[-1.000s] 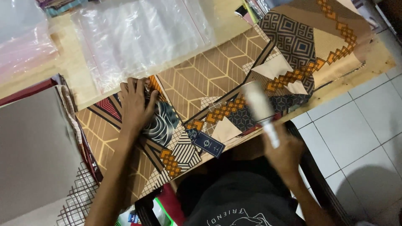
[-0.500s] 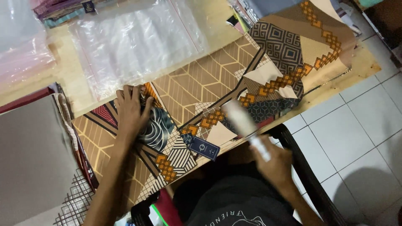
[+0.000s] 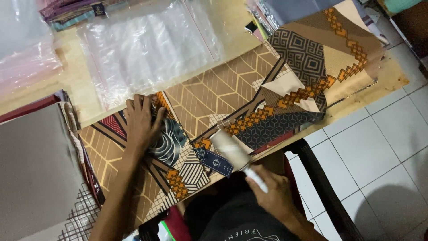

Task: Cleaning patterned fabric with a lint roller and folding it for packaging.

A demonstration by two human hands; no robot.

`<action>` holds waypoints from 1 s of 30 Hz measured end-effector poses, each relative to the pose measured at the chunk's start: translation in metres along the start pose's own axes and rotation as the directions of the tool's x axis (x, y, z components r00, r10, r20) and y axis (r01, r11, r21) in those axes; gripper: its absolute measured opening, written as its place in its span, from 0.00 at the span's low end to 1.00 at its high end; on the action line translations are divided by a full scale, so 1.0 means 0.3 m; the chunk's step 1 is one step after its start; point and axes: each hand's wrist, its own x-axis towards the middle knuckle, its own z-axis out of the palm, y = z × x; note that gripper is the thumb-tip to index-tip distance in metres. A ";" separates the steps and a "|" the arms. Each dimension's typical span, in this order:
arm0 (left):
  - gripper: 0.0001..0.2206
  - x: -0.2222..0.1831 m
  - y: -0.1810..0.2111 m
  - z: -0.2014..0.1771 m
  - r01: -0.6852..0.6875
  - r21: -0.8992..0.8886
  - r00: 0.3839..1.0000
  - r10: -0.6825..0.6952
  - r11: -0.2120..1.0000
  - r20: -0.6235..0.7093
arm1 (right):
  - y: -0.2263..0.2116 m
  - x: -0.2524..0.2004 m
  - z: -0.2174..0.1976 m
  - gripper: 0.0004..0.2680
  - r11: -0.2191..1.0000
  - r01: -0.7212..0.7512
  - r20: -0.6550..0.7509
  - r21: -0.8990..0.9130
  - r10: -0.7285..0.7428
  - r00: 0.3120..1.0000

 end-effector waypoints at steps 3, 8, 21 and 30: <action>0.27 0.007 -0.028 0.035 0.080 -0.020 0.995 -0.078 0.997 0.058 | 0.139 0.031 -0.050 0.09 0.980 -0.171 -0.116 -0.102 0.160 0.980; 0.28 -0.002 -0.012 0.023 0.128 -0.040 0.988 -0.124 0.991 0.091 | 0.303 0.104 -0.203 0.08 0.899 -0.234 -0.386 -0.370 0.080 0.919; 0.23 0.008 -0.036 0.040 0.071 -0.047 0.997 -0.069 0.996 0.034 | 0.009 0.199 0.028 0.09 0.985 -0.102 -0.041 -0.141 0.097 0.994; 0.16 0.007 -0.063 0.036 -0.092 0.106 0.989 0.104 0.990 -0.109 | 0.162 0.326 -0.104 0.10 0.978 -0.152 -0.432 -0.146 0.075 0.899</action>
